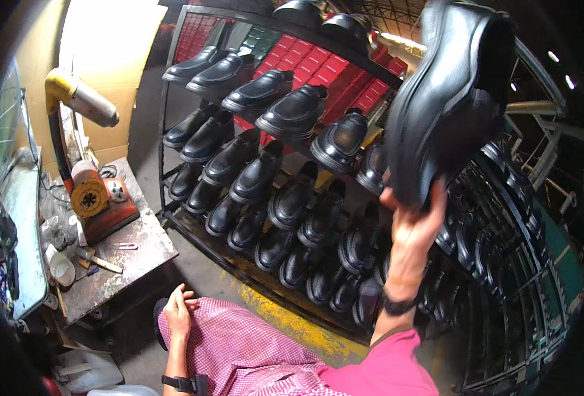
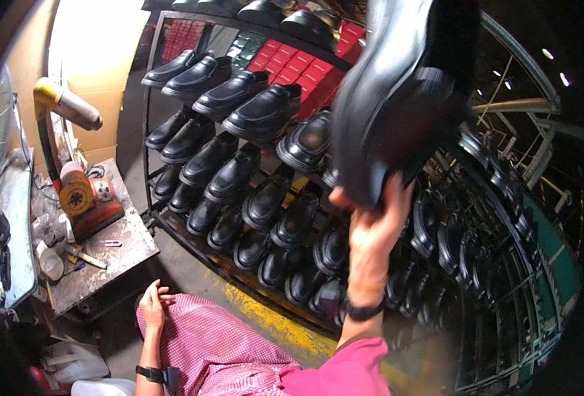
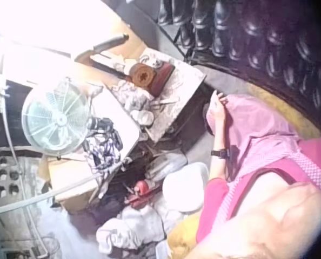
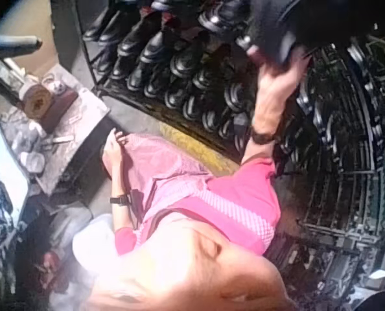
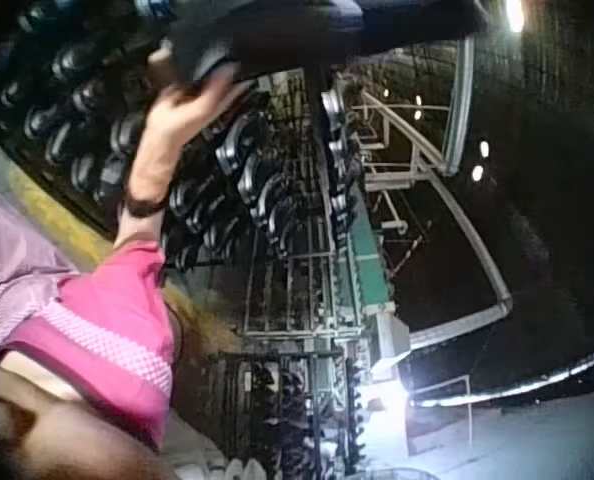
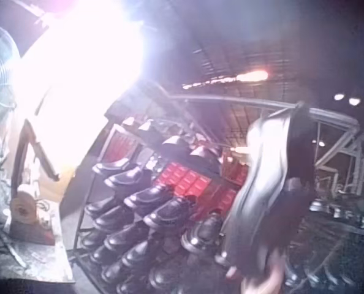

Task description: The worker polishes and inspects a series of black shoes using a specialized finishing machine in a factory setting.

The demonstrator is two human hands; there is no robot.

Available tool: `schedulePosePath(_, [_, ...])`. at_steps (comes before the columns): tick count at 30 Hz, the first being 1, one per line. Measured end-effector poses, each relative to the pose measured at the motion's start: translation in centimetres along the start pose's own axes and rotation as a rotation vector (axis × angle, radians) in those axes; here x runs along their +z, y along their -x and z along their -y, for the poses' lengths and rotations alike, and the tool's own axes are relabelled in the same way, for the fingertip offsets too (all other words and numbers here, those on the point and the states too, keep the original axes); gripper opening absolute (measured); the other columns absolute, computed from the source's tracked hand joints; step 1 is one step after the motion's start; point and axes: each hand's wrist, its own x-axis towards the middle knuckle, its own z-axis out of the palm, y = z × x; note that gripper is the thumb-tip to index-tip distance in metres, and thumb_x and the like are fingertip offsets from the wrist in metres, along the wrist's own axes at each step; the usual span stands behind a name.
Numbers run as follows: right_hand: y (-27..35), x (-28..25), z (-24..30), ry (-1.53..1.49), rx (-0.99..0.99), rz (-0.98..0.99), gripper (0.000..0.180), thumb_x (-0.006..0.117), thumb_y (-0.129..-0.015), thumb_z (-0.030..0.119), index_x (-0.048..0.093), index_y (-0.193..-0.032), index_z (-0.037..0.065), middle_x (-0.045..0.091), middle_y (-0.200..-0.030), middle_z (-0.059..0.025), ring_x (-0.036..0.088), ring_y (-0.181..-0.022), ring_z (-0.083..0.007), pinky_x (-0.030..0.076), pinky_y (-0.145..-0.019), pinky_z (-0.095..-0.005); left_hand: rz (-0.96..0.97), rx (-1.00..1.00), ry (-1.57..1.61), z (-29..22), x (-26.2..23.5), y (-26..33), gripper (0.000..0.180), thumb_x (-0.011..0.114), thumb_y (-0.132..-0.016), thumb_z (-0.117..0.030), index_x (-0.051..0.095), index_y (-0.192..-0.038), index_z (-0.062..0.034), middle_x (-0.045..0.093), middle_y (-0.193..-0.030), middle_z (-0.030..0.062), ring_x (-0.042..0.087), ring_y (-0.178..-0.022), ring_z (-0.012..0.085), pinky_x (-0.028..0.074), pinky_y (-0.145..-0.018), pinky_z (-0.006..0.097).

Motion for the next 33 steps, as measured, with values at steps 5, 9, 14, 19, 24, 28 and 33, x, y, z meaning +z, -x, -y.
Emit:
schedulePosePath(5, [-10.4, 3.4, 4.7, 0.320, -0.379, -0.222, 0.055, 0.061, -0.080, 0.027, 0.038, -0.125, 0.004, 0.054, -0.110, -0.0174, 0.062, -0.082, -0.0288, 0.057, -0.053, -0.0349, 0.028, 0.126, -0.036, 0.8, 0.3, 0.0, 0.033, 0.038, -0.095, -0.024, 0.054, -0.108, 0.0020, 0.064, -0.073, 0.0109, 0.062, -0.057, 0.0139, 0.049, -0.052, 0.024])
schedulePosePath(9, [-18.8, 2.8, 4.9, 0.477, 0.193, 0.034, 0.055, 0.049, -0.085, 0.045, 0.042, -0.120, 0.003, 0.063, -0.076, -0.0224, 0.064, -0.061, -0.0328, 0.057, -0.055, -0.0386, 0.056, 0.140, -0.069, 0.4, 0.7, 0.2, 0.032, 0.038, -0.095, -0.022, 0.054, -0.106, 0.0034, 0.064, -0.072, 0.0107, 0.061, -0.055, 0.0137, 0.049, -0.051, 0.024])
schedulePosePath(14, [-17.0, 1.2, 4.4, 0.527, 0.061, 0.003, 0.064, 0.052, -0.083, 0.049, 0.035, -0.130, 0.009, 0.064, -0.072, -0.0194, 0.061, -0.049, -0.0233, 0.052, -0.043, -0.0320, 0.028, 0.138, -0.072, 0.7, 0.3, 0.8, 0.031, 0.039, -0.095, -0.023, 0.055, -0.104, 0.0022, 0.062, -0.071, 0.0099, 0.059, -0.054, 0.0135, 0.050, -0.051, 0.024])
schedulePosePath(19, [-14.1, -1.6, 6.2, 0.689, -0.262, -0.316, 0.082, 0.060, -0.079, 0.048, 0.020, -0.138, 0.009, 0.061, -0.061, -0.0133, 0.052, -0.036, -0.0138, 0.041, -0.030, -0.0220, 0.054, 0.151, -0.046, -0.3, 0.2, 0.8, 0.030, 0.039, -0.095, -0.023, 0.055, -0.102, 0.0021, 0.062, -0.070, 0.0095, 0.060, -0.055, 0.0134, 0.050, -0.051, 0.024])
schedulePosePath(24, [-16.1, -3.3, 7.1, 0.480, -0.036, -0.432, 0.079, 0.059, -0.072, 0.062, 0.040, -0.111, -0.005, 0.062, -0.064, -0.0157, 0.053, -0.038, -0.0138, 0.046, -0.034, -0.0245, 0.038, 0.169, -0.069, 0.0, 0.5, 0.7, 0.028, 0.040, -0.095, -0.021, 0.056, -0.100, 0.0018, 0.062, -0.070, 0.0089, 0.059, -0.054, 0.0125, 0.050, -0.050, 0.023])
schedulePosePath(28, [-16.4, -3.0, 7.1, 0.347, 0.007, -0.392, 0.060, 0.061, -0.074, 0.053, 0.052, -0.094, -0.003, 0.062, -0.067, -0.0181, 0.055, -0.041, -0.0144, 0.049, -0.038, -0.0273, 0.046, 0.174, -0.100, 0.1, 0.4, 0.8, 0.028, 0.040, -0.095, -0.021, 0.056, -0.100, 0.0018, 0.062, -0.070, 0.0090, 0.059, -0.054, 0.0122, 0.050, -0.050, 0.024])
schedulePosePath(33, [-19.4, -2.7, 8.5, 0.120, -0.004, -0.484, 0.032, 0.058, -0.076, 0.027, 0.053, -0.085, -0.003, 0.062, -0.071, -0.0187, 0.058, -0.046, -0.0195, 0.053, -0.048, -0.0340, 0.043, 0.192, -0.119, 0.1, 0.3, 0.7, 0.027, 0.041, -0.094, -0.018, 0.057, -0.099, 0.0034, 0.064, -0.071, 0.0108, 0.060, -0.055, 0.0120, 0.049, -0.051, 0.024])
